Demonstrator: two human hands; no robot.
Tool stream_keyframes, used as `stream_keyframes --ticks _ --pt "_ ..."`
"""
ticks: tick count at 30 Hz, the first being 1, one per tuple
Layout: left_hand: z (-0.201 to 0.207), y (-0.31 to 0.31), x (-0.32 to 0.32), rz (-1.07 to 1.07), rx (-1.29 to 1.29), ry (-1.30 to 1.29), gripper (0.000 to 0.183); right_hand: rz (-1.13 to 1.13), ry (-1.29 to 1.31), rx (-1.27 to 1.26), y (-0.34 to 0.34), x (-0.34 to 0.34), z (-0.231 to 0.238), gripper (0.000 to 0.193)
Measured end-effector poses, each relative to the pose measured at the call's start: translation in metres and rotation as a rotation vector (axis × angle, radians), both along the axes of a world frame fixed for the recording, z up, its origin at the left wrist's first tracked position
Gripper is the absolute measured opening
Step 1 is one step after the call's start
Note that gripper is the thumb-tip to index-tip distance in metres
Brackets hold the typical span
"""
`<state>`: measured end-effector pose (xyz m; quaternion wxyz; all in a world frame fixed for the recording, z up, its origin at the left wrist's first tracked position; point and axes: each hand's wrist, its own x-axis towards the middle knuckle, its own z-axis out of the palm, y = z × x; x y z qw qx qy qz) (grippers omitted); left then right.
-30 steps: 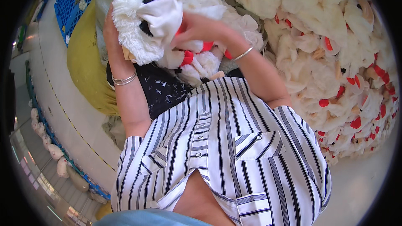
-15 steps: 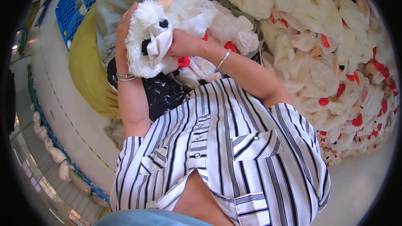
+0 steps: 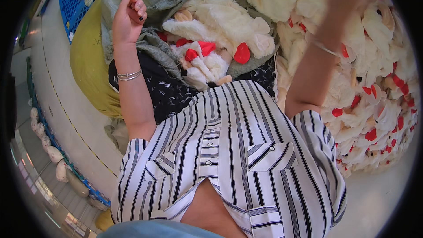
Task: The person sits on the floor and repeatedly handles white stuffed toys, turning them inside out and adjusting red fabric pieces on the feet. The person manipulates the toys by hand, flipping and reshaping them while surrounded by large piles of similar items.
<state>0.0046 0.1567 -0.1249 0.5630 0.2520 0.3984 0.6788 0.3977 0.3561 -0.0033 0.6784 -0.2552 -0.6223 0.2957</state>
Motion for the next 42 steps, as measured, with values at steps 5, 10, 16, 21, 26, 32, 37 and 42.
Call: stream_keyframes --ticks 5,10,16,21,26,32,37,42 --pt "0.002 0.008 0.005 -0.047 -0.017 0.053 0.022 0.129 -1.055 -0.385 -0.084 -0.109 -0.291 0.035" --pt "-0.002 -0.005 0.002 -0.014 -0.058 0.112 0.022 0.482 -1.176 -0.714 -0.099 -0.109 -0.289 0.02" --pt "0.001 -0.006 0.016 -0.08 -0.268 0.542 0.028 0.381 -0.423 -0.879 -0.082 -0.087 -0.126 0.01" --pt "0.003 -0.006 0.055 -0.405 -0.374 0.506 0.084 0.642 0.039 -0.816 -0.142 -0.074 -0.051 0.013" --pt "0.0 -0.006 0.073 -0.387 -0.101 0.008 0.091 1.463 -0.613 -0.385 -0.131 -0.11 -0.077 0.026" --pt "-0.006 -0.004 0.089 -0.429 -0.001 0.478 0.071 1.111 -0.388 -0.954 -0.152 -0.117 -0.108 0.024" --pt "-0.013 -0.004 0.084 -0.379 0.009 0.382 0.063 0.775 -0.397 -0.899 -0.152 -0.117 -0.11 0.026" --pt "-0.012 -0.006 0.087 -0.367 -0.053 0.648 0.053 0.335 -0.347 -0.48 -0.15 -0.136 -0.104 0.031"
